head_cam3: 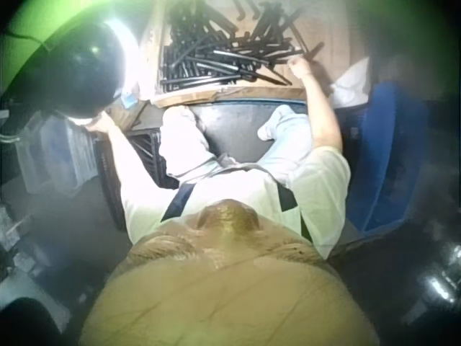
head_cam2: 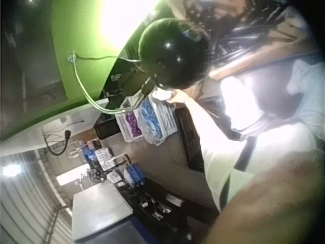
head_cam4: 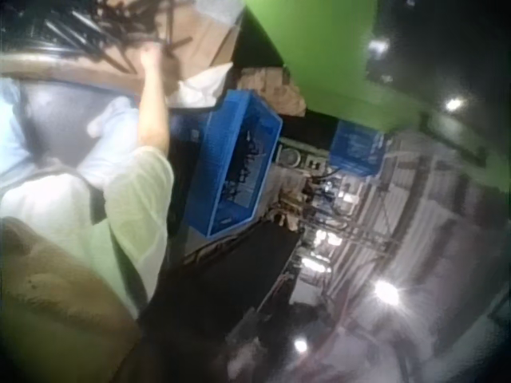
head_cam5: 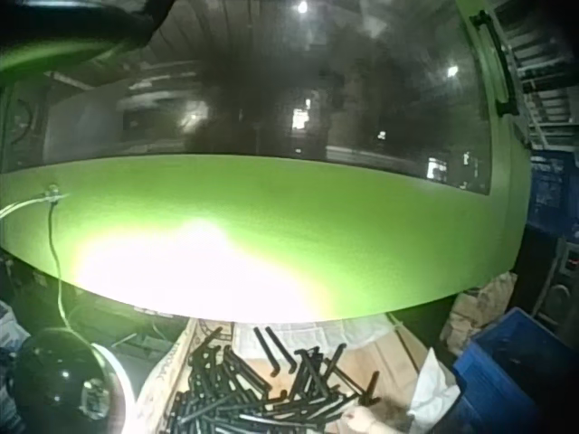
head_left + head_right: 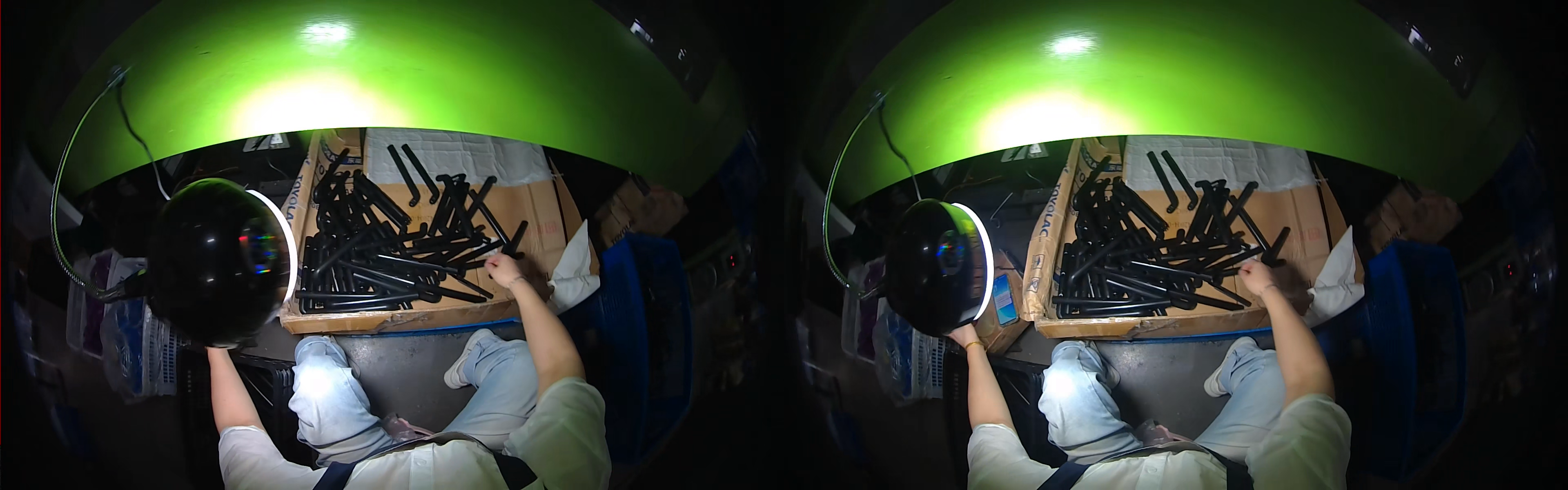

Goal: The person trims black plastic parts using a small blade and arranges them into a plastic crate.

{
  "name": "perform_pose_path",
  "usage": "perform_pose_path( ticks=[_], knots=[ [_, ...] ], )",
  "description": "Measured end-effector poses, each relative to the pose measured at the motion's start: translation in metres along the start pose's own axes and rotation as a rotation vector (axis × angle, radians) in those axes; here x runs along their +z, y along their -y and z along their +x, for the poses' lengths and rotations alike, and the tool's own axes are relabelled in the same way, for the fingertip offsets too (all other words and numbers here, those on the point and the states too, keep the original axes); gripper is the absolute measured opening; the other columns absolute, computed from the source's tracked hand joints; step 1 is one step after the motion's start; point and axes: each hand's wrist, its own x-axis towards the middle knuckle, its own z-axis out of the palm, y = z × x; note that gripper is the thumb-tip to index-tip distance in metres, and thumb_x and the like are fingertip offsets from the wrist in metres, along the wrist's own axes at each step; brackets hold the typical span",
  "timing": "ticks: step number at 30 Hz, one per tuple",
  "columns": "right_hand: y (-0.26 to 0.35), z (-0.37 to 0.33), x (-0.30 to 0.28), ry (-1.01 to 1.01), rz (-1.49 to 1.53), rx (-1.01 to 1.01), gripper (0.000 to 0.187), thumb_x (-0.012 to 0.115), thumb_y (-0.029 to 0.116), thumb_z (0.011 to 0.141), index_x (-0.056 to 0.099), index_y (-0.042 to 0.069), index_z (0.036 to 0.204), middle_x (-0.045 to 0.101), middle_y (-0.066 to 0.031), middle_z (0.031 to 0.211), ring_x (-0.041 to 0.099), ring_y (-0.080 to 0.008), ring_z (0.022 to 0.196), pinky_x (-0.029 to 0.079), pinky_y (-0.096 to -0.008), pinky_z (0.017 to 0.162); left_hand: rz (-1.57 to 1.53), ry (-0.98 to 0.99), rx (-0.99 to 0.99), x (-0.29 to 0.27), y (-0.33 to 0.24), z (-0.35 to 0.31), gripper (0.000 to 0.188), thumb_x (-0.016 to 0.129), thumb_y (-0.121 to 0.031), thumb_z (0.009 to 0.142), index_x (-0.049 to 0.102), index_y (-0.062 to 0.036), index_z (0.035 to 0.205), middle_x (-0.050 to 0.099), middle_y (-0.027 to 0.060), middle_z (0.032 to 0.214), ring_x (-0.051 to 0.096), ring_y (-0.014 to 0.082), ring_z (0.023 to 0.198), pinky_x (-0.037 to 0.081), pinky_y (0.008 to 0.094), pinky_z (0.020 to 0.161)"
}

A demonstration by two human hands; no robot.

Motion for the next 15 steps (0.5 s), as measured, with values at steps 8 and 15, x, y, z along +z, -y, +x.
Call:
perform_pose_path(
  ticks=[8,15],
  knots=[
    [0.093,0.005,0.041,0.339,-0.361,0.285,0.030,0.059,0.014,0.087,0.067,0.011,0.116,0.066,-0.0141,0.122,0.062,-0.0285,0.115,0.052,-0.0399,0.093,0.210,0.034,-0.111,-0.064,-0.028,-0.020,0.098,0.083,-0.030,0.074,0.026,0.0041,0.146,0.036,0.0255,0.145,0.037,0.0360,0.133,0.033,0.0443,0.110],
    [0.044,0.007,0.059,0.415,-0.445,0.305,0.040,0.060,0.011,0.086,0.063,0.008,0.126,0.061,-0.0124,0.130,0.059,-0.0269,0.121,0.051,-0.0391,0.096,-0.376,0.392,0.157,-0.115,-0.222,-0.127,0.053,0.055,0.001,0.093,0.036,-0.0046,0.143,0.049,0.0155,0.136,0.049,0.0238,0.125,0.038,0.0362,0.106]
  ],
)
